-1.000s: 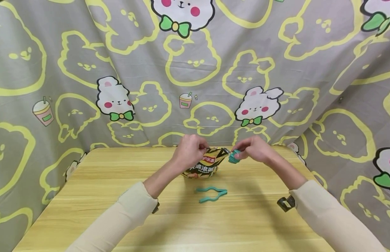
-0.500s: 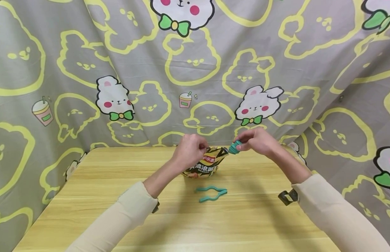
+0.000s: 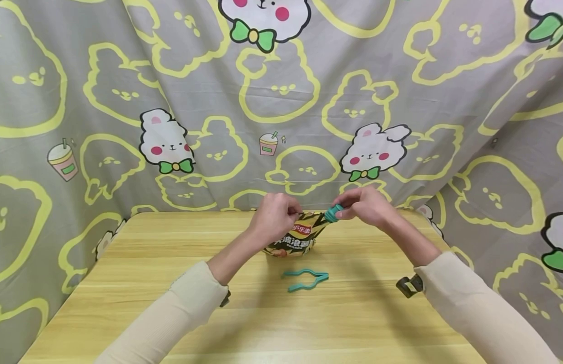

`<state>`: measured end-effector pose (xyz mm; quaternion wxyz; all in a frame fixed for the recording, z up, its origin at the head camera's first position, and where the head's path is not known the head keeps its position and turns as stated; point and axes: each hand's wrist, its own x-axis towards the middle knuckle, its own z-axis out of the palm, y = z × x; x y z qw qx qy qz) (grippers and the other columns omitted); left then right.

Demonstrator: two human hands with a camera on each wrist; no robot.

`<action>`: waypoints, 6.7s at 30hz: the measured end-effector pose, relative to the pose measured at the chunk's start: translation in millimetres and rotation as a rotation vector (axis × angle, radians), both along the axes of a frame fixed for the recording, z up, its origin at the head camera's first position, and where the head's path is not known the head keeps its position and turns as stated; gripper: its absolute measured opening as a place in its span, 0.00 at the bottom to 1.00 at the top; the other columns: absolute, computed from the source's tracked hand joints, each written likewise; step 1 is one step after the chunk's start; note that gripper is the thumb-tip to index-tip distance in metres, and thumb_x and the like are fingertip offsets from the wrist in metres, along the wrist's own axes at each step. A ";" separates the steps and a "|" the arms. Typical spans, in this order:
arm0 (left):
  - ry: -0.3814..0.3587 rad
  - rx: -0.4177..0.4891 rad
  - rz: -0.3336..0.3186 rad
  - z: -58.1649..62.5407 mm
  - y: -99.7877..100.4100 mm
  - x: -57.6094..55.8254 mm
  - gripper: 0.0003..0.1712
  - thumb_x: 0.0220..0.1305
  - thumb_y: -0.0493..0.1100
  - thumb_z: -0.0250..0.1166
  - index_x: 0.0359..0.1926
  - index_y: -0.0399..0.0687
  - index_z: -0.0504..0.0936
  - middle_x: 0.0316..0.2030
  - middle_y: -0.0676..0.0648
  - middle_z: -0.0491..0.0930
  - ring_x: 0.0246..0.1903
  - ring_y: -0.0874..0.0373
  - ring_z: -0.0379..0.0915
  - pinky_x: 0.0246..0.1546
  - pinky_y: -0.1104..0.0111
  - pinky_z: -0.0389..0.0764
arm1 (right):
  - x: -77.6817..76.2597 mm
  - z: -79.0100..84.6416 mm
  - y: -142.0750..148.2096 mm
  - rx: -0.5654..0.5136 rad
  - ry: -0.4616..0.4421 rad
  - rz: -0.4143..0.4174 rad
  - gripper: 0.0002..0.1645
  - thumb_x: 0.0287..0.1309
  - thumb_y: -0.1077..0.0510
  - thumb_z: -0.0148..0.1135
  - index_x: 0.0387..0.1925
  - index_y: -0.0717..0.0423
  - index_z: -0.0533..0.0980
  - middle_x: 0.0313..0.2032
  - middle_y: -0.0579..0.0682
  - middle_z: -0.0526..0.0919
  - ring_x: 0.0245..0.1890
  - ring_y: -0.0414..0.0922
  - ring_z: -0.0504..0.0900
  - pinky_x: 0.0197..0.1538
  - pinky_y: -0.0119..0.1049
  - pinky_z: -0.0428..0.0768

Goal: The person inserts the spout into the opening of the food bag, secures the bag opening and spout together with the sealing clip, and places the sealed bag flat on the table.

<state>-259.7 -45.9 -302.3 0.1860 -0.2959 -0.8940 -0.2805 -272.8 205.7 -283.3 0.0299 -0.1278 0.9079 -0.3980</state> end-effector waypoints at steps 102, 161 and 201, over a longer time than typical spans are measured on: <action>-0.050 -0.019 0.027 4.6 2.5 -3.4 0.10 0.60 0.28 0.66 0.33 0.44 0.92 0.31 0.49 0.90 0.32 0.58 0.86 0.35 0.67 0.86 | -7.0 -21.0 -7.5 -0.079 -0.003 0.004 0.21 0.52 0.65 0.76 0.49 0.64 0.84 0.39 0.56 0.90 0.36 0.42 0.87 0.45 0.35 0.84; -0.057 -0.010 0.029 3.7 2.3 -5.1 0.09 0.61 0.30 0.67 0.31 0.44 0.92 0.29 0.49 0.89 0.29 0.59 0.86 0.33 0.68 0.86 | 16.4 -89.3 -5.8 0.105 -0.080 0.051 0.16 0.48 0.63 0.77 0.41 0.62 0.86 0.40 0.56 0.89 0.44 0.49 0.86 0.48 0.43 0.85; -0.059 -0.015 0.036 5.4 2.6 -5.5 0.07 0.61 0.32 0.69 0.31 0.45 0.92 0.29 0.50 0.89 0.30 0.59 0.86 0.34 0.68 0.86 | 37.6 -141.4 -38.7 0.050 -0.085 0.106 0.13 0.35 0.75 0.74 0.25 0.58 0.87 0.23 0.50 0.88 0.20 0.39 0.79 0.26 0.34 0.78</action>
